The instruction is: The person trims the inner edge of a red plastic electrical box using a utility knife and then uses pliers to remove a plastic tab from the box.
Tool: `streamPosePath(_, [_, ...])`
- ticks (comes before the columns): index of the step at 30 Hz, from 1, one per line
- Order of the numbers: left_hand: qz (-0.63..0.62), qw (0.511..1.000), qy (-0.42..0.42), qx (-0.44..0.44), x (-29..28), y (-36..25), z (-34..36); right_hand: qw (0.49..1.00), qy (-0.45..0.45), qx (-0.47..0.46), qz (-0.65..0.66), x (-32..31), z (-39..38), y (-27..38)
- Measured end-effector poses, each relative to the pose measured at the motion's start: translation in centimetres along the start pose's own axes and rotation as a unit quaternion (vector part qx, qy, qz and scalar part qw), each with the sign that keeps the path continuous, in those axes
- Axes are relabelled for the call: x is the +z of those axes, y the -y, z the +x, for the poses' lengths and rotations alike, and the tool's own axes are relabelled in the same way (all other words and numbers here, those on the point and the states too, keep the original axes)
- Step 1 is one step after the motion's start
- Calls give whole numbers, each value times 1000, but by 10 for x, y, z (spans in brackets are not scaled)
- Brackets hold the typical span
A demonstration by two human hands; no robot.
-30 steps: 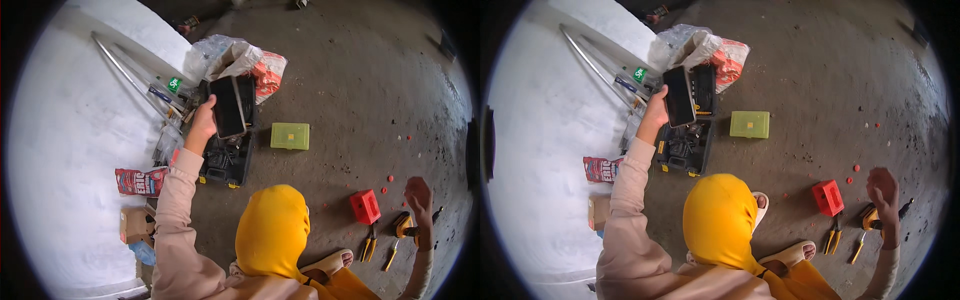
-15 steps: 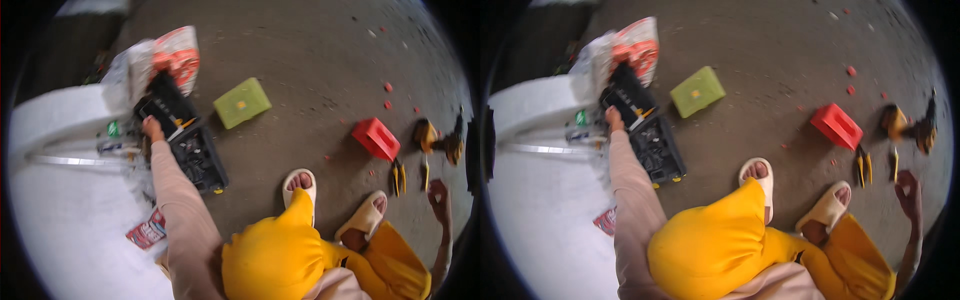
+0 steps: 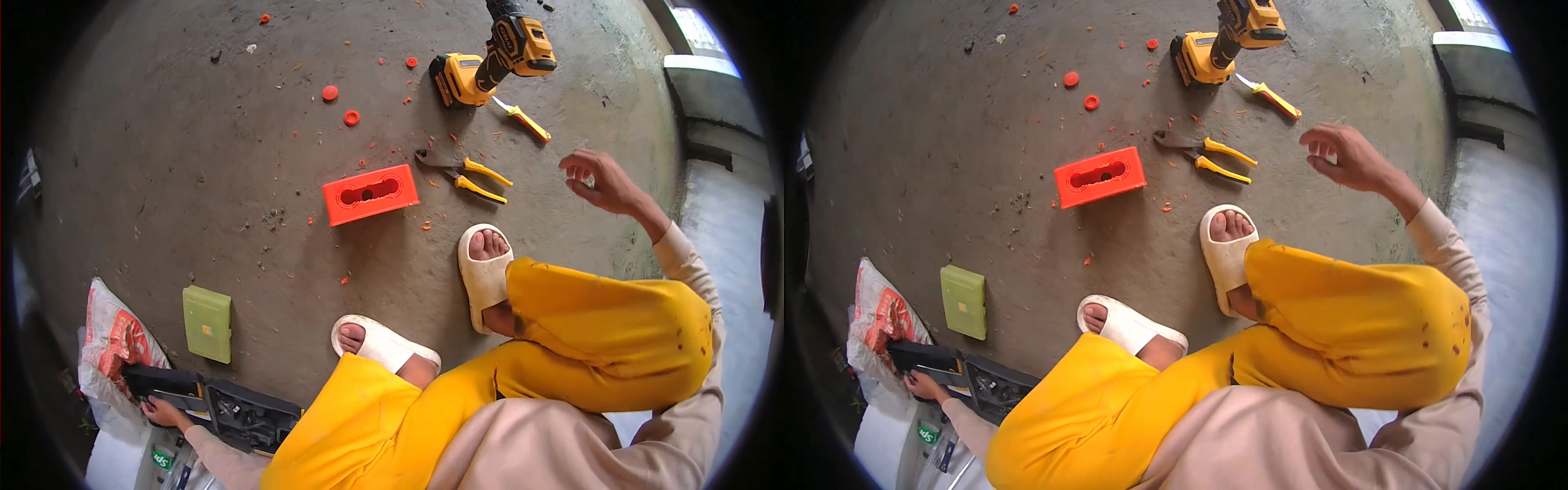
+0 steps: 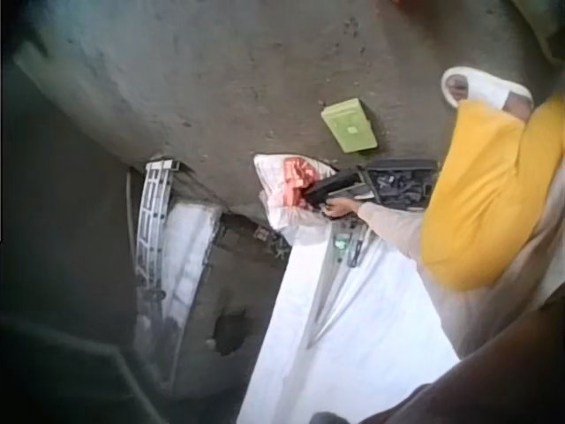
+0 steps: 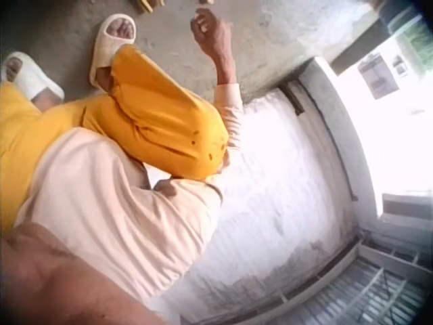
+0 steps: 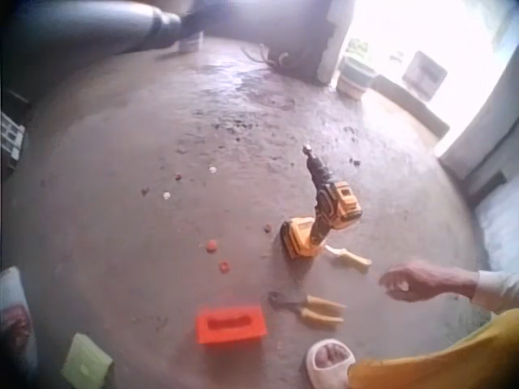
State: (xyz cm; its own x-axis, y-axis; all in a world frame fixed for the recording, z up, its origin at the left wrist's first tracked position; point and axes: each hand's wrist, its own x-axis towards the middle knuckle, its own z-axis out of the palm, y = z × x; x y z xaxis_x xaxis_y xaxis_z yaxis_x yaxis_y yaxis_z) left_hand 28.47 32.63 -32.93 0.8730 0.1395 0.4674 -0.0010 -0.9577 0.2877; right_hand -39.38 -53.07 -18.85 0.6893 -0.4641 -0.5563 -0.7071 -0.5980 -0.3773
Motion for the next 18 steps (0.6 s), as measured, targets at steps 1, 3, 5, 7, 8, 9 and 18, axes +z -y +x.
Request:
streamPosePath(1, [2, 1000, -1, 3, -3, -20, 0, 1000, 0, -1, 3, 10, 0, -2])
streamPosePath(3, [-116, 975, 90, 169, 4, -89, -10, 999, 9, -39, 8, 29, -5, -3])
streamPosePath(5, [-131, 944, 205, 222, -14, -188, -17, 999, 37, -30, 12, 47, 4, 3])
streamPosePath(7, [-184, 891, 351, 220, -44, -295, -32, 995, 20, -89, -45, 68, 16, 7])
streamPosePath(8, [-164, 851, 365, 339, -59, -350, -44, 995, 31, -82, -50, 75, 24, 13])
streamPosePath(9, [-140, 797, 374, 453, -73, -403, -60, 995, 28, -90, -36, 84, 33, 16])
streamPosePath(18, [-143, 527, 516, 660, -94, -617, -219, 985, -82, -151, -18, 126, 66, 33])
